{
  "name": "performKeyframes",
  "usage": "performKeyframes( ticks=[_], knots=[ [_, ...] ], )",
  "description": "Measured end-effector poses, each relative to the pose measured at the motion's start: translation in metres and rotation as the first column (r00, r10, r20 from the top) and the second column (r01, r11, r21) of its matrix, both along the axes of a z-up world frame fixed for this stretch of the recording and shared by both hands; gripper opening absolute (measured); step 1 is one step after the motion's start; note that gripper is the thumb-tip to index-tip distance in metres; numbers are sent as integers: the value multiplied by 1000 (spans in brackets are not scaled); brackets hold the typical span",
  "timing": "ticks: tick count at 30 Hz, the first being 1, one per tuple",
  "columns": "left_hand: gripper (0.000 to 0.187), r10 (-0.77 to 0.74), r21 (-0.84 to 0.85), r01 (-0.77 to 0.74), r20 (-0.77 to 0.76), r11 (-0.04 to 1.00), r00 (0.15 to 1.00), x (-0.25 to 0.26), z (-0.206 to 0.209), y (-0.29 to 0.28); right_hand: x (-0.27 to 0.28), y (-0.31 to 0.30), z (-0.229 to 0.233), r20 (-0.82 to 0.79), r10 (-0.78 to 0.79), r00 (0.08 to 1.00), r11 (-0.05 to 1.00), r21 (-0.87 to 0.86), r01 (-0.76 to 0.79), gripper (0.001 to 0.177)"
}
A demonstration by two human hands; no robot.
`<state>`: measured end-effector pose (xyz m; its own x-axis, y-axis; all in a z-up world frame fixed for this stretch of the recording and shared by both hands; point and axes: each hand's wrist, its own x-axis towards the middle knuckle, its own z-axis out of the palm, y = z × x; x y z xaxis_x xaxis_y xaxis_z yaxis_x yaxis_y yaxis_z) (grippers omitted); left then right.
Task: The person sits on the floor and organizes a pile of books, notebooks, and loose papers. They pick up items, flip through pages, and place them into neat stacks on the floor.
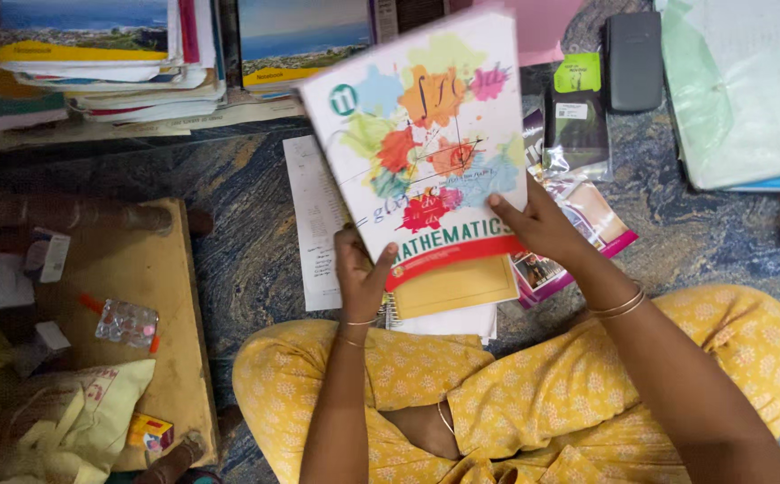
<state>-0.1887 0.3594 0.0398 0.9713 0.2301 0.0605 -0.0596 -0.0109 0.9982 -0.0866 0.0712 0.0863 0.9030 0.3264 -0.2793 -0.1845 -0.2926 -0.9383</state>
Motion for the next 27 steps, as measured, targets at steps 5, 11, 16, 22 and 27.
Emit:
performKeyframes(
  ticks=[5, 11, 16, 22, 27],
  knots=[
    [46, -61, 171, 50, 58, 984, 996, 4, 14, 1, 8, 6, 4, 301, 99, 948, 994, -71, -82, 45],
    [24, -103, 320, 77, 65, 944, 993, -7, -4, -5, 12, 5, -16, 415, 149, 898, 986, 11, -168, 46],
    [33, -56, 284, 50, 13, 957, 998, 6, -14, 0, 19, -2, -29, 286, 258, 923, 966, -104, -238, 37],
    [31, 36, 405, 6, -97, 914, 995, 12, 21, 6, 13, 12, -22, 262, 244, 934, 957, -219, -189, 39],
    [57, -83, 424, 189, -256, 886, 963, 47, 73, 87, -9, 44, 12, 12, 127, 992, 991, -47, -126, 43]
  ],
)
